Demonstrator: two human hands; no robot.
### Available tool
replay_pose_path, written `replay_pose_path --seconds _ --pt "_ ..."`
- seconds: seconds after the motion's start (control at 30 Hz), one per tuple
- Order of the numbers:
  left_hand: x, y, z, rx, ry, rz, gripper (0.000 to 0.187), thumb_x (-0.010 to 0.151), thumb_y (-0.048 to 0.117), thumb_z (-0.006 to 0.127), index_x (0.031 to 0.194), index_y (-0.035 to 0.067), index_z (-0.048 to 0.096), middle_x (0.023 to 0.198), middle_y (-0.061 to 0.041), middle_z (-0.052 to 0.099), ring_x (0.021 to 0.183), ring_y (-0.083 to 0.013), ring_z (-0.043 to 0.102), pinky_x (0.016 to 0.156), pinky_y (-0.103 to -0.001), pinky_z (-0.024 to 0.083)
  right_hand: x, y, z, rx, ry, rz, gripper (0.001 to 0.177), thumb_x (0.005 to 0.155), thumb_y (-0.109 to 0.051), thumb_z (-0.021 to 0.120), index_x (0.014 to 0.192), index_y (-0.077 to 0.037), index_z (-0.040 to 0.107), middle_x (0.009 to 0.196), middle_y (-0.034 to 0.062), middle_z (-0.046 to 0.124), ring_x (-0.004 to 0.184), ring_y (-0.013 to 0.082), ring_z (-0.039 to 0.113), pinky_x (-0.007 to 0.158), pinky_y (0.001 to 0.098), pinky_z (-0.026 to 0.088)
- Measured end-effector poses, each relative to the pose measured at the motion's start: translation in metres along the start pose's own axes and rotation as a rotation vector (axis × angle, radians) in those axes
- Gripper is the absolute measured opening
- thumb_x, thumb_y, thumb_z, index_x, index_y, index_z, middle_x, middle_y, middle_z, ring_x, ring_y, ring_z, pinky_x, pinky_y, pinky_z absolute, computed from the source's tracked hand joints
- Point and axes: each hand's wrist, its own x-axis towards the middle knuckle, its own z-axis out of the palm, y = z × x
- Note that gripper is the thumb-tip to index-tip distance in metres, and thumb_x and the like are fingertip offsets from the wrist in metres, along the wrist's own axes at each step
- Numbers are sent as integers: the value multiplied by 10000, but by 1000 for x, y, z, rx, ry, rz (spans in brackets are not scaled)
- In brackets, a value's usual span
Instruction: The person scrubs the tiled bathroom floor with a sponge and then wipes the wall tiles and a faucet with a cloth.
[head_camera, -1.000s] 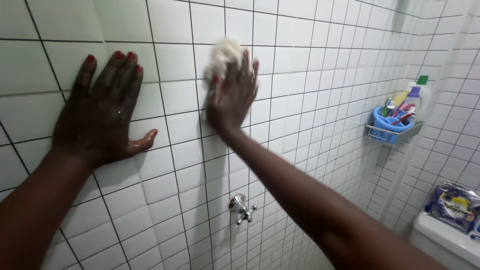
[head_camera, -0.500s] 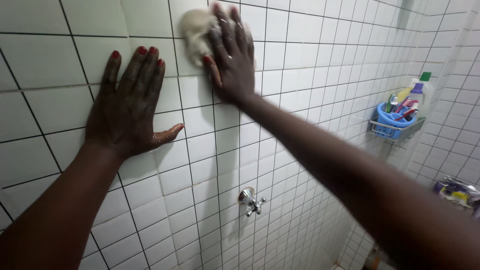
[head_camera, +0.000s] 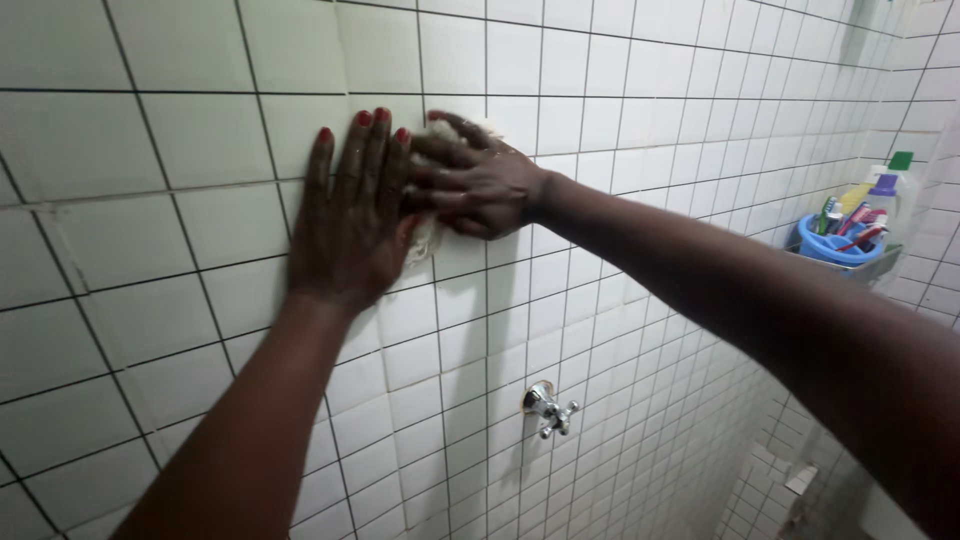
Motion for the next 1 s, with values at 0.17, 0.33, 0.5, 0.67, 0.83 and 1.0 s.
replay_pose_path --seconds 0.17,0.33,0.5,0.67,0.83,1.0 --pt "1 3 0 244 -24 -24 775 1109 530 335 1695 48 175 1765 -146 84 1625 -267 46 1309 -499 18 13 -41 24 42 542 727 336 1095 -212 490 1424 -255 537 1584 173 374 1512 340 313 1221 499 256" --pt "3 6 -2 374 -64 -34 807 1057 526 342 1692 62 162 1752 -146 73 1610 -263 27 1289 -498 0 48 -82 46 -103 513 1208 333 1065 -277 610 1380 -384 628 1444 47 500 1378 277 436 1129 438 306" --pt "-1 9 -4 282 -35 -73 990 1001 646 415 1696 -14 166 1756 -197 81 1626 -292 23 1318 -491 -4 33 -86 34 71 427 770 618 1005 -499 568 1539 -208 457 1625 178 317 1509 359 267 1236 547 170" --pt "1 10 -20 211 -122 45 1228 781 801 521 1640 -30 241 1722 -221 111 1596 -319 37 1286 -511 32 -19 -39 9 -100 191 422 498 1157 -516 494 1581 -257 530 1708 141 285 1619 287 191 1313 527 41" --pt "3 12 -22 251 -258 174 1199 797 813 500 1594 -53 269 1691 -229 131 1576 -345 65 1273 -501 34 -67 -2 -6 -57 132 494 442 1093 -402 468 1488 -255 602 1706 125 337 1615 317 273 1315 531 84" --pt "-7 25 -5 330 -175 91 1043 914 732 453 1652 30 233 1729 -181 111 1600 -305 55 1289 -493 16 -112 -71 32 23 336 784 603 985 -380 502 1542 -149 530 1678 227 302 1588 397 242 1275 577 145"
